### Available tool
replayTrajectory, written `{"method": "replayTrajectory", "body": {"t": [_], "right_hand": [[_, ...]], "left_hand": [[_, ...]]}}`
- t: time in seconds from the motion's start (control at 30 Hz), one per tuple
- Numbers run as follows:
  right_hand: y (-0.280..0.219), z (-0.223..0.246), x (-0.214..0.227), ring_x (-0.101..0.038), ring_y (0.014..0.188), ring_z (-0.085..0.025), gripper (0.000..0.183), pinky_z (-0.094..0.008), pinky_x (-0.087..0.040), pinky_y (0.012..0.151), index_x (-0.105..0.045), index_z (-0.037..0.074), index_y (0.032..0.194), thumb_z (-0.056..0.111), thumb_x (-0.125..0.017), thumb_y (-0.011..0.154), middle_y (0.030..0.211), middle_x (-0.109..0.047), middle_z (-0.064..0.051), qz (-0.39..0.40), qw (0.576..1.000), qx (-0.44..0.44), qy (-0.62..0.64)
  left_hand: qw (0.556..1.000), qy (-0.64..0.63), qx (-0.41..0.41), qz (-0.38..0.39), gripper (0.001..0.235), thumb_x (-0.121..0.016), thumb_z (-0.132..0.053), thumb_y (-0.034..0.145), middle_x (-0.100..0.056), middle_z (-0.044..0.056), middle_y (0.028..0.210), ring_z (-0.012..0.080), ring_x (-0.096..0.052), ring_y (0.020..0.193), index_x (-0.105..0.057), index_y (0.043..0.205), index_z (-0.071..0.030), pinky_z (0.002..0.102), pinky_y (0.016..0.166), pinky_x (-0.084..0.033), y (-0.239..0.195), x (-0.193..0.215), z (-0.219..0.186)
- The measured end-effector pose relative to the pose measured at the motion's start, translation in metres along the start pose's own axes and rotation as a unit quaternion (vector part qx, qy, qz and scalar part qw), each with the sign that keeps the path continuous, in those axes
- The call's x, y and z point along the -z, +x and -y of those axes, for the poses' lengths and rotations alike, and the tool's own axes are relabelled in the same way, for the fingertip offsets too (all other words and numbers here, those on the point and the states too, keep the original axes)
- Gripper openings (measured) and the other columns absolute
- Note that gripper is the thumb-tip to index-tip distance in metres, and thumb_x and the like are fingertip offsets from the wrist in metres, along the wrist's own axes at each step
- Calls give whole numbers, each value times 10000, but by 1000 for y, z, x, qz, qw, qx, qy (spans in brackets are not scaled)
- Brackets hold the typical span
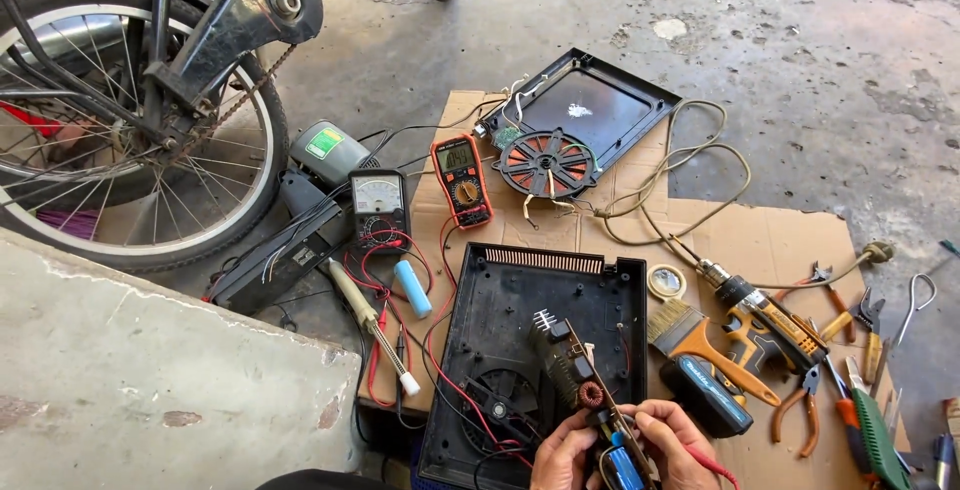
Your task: The person uses a heat gun on a circuit board, then flips it over and uses a multimeter to test components. They connect the multimeter probes to various points on the board and a separate inductor while seated on the floor.
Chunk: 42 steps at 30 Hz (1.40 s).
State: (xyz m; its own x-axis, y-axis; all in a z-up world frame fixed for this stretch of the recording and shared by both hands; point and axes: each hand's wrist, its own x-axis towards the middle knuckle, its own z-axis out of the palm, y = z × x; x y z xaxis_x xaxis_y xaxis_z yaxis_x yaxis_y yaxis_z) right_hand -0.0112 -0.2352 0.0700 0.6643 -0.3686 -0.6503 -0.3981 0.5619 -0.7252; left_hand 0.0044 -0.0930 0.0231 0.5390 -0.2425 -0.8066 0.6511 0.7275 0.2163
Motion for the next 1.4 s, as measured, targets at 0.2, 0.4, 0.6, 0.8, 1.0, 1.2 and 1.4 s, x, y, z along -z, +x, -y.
{"method": "replayTrajectory", "body": {"t": [0.2, 0.4, 0.6, 0.8, 1.0, 1.2, 1.4], "right_hand": [[4, -2, 1, -652, 877, -405, 88, -499, -547, 839, -680, -112, 1140, -76, -642, 1068, 1225, -829, -358, -5, 1000, -4, 21], [-1, 0, -1, -652, 871, -413, 87, -515, -554, 836, -674, -110, 1145, -73, -640, 1074, 1230, -825, -356, -4, 1000, -8, 20], [7, -8, 3, -623, 850, -380, 108, -474, -521, 810, -704, -122, 1133, -62, -648, 1064, 1208, -844, -345, 4, 1000, 8, 1], [4, -5, 3, -604, 837, -368, 102, -466, -517, 823, -716, -125, 1117, -68, -664, 1049, 1191, -853, -340, 12, 1000, 16, -11], [10, -10, 6, -616, 842, -368, 106, -458, -517, 820, -718, -118, 1128, -79, -666, 1043, 1184, -853, -337, 14, 1000, 17, -12], [7, -5, 3, -623, 836, -368, 106, -463, -520, 810, -719, -111, 1129, -79, -665, 1043, 1184, -850, -330, 9, 1000, 15, -8], [4, -4, 1, -610, 828, -349, 118, -446, -508, 802, -738, -110, 1135, -68, -676, 1043, 1163, -849, -315, 2, 1000, 12, -14]], "left_hand": [[1000, -7, -13, -13, 413, -660, 44, 974, -846, 315, 1114, 327, -680, 756, -848, 1337, 99, 328, 601, -459, -15, -11, -6], [999, -47, -27, -5, 360, -700, 55, 1023, -768, 357, 964, 306, -511, 434, -829, 1351, 131, 322, 302, -344, 18, 13, 11], [997, -67, -43, -10, 325, -724, 94, 994, -815, 398, 1072, 427, -671, 728, -797, 1308, 134, 448, 605, -496, 18, 10, 11], [997, -32, -66, -8, 313, -726, 82, 998, -848, 368, 1075, 381, -710, 701, -821, 1295, 106, 381, 516, -514, -4, -2, 5], [996, -41, -74, -4, 291, -733, 92, 1002, -829, 392, 1036, 350, -644, 572, -794, 1285, 118, 347, 390, -434, 11, 9, 9], [998, 3, -56, -21, 249, -779, 59, 982, -863, 366, 1037, 337, -695, 650, -846, 1211, 129, 306, 410, -370, -9, -5, 0], [998, 34, -51, -24, 270, -812, 52, 965, -839, 323, 923, 278, -627, 551, -868, 1216, 133, 288, 388, -377, -10, -4, -2]]}}
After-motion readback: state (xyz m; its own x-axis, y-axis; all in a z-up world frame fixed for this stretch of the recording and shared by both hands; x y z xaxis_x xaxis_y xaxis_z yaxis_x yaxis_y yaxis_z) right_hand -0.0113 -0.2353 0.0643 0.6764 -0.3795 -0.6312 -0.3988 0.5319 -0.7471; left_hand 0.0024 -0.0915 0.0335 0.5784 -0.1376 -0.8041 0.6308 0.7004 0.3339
